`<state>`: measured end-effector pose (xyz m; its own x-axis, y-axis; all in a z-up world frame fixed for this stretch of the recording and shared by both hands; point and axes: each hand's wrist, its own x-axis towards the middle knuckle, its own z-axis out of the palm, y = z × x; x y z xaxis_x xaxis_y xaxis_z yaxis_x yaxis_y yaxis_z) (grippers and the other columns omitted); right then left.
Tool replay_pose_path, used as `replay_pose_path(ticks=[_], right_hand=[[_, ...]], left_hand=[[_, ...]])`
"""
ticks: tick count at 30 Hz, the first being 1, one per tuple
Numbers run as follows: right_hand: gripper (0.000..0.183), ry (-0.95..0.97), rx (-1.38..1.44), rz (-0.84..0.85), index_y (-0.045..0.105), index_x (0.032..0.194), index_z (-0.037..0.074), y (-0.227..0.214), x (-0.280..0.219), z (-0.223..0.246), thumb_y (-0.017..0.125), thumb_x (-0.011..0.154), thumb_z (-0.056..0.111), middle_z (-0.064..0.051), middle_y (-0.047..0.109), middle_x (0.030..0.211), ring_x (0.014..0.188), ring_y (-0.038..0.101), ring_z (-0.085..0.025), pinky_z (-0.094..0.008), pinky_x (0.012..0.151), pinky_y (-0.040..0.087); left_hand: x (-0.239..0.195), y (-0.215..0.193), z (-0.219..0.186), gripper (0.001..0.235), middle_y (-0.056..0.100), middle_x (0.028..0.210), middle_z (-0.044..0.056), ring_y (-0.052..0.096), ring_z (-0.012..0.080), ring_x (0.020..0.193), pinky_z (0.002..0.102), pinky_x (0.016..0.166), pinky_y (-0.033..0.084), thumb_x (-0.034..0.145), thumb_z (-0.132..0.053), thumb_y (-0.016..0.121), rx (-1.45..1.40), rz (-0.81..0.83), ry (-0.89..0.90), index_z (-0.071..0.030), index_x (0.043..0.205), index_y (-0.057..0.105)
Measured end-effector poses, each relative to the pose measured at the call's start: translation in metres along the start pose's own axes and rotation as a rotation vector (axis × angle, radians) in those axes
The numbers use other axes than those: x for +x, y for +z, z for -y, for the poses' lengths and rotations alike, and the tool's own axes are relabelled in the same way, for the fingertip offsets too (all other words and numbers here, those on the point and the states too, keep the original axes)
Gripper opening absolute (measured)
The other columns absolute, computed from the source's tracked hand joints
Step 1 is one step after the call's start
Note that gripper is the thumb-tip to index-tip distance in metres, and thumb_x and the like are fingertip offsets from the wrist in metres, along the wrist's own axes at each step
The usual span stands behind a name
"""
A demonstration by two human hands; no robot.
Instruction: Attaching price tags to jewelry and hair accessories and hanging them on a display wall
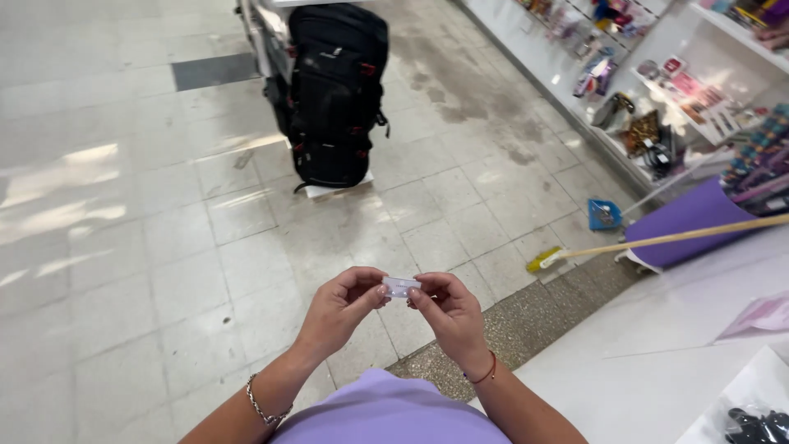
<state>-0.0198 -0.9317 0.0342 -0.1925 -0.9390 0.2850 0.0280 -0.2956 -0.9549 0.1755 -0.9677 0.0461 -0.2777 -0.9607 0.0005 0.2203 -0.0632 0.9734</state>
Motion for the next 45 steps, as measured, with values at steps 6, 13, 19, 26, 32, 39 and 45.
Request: replay_pose_path(ticks=[6, 13, 19, 26, 32, 39, 45], right_hand=[[0.024, 0.123, -0.061, -0.082, 0.069, 0.109, 0.002, -0.07, 0.12, -0.049, 0.078, 0.088, 0.009, -0.011, 0.075, 0.094, 0.08, 0.073, -0.016, -0.029, 0.076, 0.064], [0.023, 0.07, -0.092, -0.098, 0.069, 0.11, 0.002, -0.153, 0.301, -0.067, 0.077, 0.09, 0.007, -0.01, 0.074, 0.091, 0.08, 0.072, -0.016, -0.028, 0.075, 0.064], [0.021, 0.08, -0.157, -0.116, 0.07, 0.105, 0.003, -0.2, 0.44, -0.099, 0.078, 0.089, 0.013, -0.009, 0.076, 0.097, 0.078, 0.074, -0.016, -0.027, 0.073, 0.063], [0.016, 0.091, -0.188, -0.176, 0.072, 0.102, 0.003, -0.23, 0.634, -0.165, 0.077, 0.088, 0.008, -0.008, 0.073, 0.088, 0.076, 0.075, -0.018, -0.029, 0.072, 0.063], [0.022, 0.02, -0.196, -0.276, 0.07, 0.107, 0.003, -0.256, 0.803, -0.185, 0.078, 0.089, 0.012, -0.012, 0.077, 0.09, 0.077, 0.075, -0.018, -0.029, 0.074, 0.065], [0.022, 0.015, -0.188, -0.429, 0.07, 0.108, 0.001, -0.325, 0.96, -0.231, 0.077, 0.088, 0.009, -0.014, 0.077, 0.092, 0.076, 0.074, -0.02, -0.03, 0.072, 0.065], [0.023, -0.025, -0.199, -0.403, 0.069, 0.108, -0.001, -0.409, 1.115, -0.291, 0.077, 0.088, 0.008, -0.014, 0.075, 0.091, 0.078, 0.074, -0.021, -0.031, 0.073, 0.067]], left_hand=[[0.167, 0.045, 0.004, 0.019, 0.08, 0.095, 0.004, 0.072, 0.01, 0.082, 0.022, 0.072, 0.058, 0.092, -0.017, 0.074, 0.162, 0.211, -0.111, -0.006, 0.108, 0.077], [0.363, 0.113, -0.001, 0.016, 0.076, 0.088, 0.001, 0.062, 0.0088, 0.072, 0.024, 0.062, 0.049, 0.094, -0.016, 0.072, 0.188, 0.254, -0.111, -0.007, 0.106, 0.077], [0.508, 0.142, 0.002, 0.016, 0.076, 0.083, -0.004, 0.063, 0.006, 0.074, 0.021, 0.071, 0.05, 0.092, -0.025, 0.075, 0.342, 0.222, -0.195, -0.013, 0.101, 0.08], [0.719, 0.147, 0.025, 0.012, 0.072, 0.079, -0.004, 0.058, 0.0077, 0.067, 0.023, 0.066, 0.048, 0.092, -0.022, 0.076, 0.304, 0.266, -0.05, -0.011, 0.098, 0.079], [0.912, 0.171, -0.002, 0.013, 0.078, 0.088, -0.003, 0.065, 0.0075, 0.073, 0.023, 0.071, 0.054, 0.093, -0.021, 0.073, 0.333, 0.377, 0.126, -0.011, 0.1, 0.078], [1.103, 0.228, 0.02, 0.018, 0.081, 0.095, -0.003, 0.07, 0.0073, 0.074, 0.022, 0.072, 0.057, 0.091, -0.023, 0.074, 0.353, 0.482, 0.134, -0.012, 0.104, 0.079], [1.279, 0.28, 0.057, 0.015, 0.08, 0.095, 0.0, 0.071, 0.0108, 0.078, 0.025, 0.072, 0.057, 0.092, -0.02, 0.074, 0.329, 0.539, 0.341, -0.011, 0.103, 0.079]])
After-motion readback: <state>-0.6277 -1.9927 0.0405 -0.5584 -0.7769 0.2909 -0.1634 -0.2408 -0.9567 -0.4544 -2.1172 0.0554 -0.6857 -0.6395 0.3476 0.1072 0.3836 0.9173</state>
